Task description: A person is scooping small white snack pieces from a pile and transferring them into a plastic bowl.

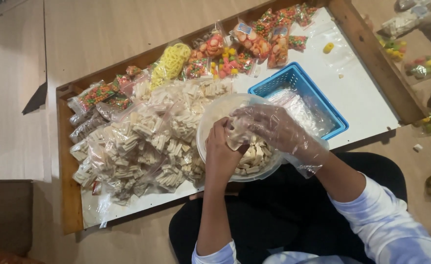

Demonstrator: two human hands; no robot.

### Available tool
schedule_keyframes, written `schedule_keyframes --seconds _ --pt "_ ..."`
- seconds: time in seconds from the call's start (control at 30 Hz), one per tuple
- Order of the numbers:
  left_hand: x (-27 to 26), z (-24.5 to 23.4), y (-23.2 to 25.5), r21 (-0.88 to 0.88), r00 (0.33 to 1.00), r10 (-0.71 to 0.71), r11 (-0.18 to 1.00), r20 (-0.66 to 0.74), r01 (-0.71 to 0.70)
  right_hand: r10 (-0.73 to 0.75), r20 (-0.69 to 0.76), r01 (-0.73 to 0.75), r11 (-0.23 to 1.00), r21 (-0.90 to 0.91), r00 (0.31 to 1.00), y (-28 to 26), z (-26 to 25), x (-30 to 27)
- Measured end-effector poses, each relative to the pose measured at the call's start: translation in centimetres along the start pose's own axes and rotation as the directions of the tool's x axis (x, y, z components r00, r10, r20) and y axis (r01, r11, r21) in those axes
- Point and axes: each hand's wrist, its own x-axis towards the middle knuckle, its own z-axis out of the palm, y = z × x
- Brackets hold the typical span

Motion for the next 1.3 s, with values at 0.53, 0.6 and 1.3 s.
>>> schedule_keyframes --seconds 0.53,0.6,1.3 --pt "-0.2 -0.9 0.5 -0.169 0.999 0.007 0.986 0.046 0.001 -0.462 -0.365 0.585 0.702 0.406 0.808 3.5 4.9 0.7" --pt "-0.4 -1.0 0.5 -0.182 0.998 -0.041 0.982 0.053 0.050 -0.531 -0.211 0.552 0.833 0.050 0.821 2.8 2.6 0.0" --pt "1.7 2.1 -5.8 -0.458 0.938 0.043 0.865 -0.343 -0.207 -0.633 0.062 0.618 0.724 -0.307 0.772 6.5 0.5 1.5"
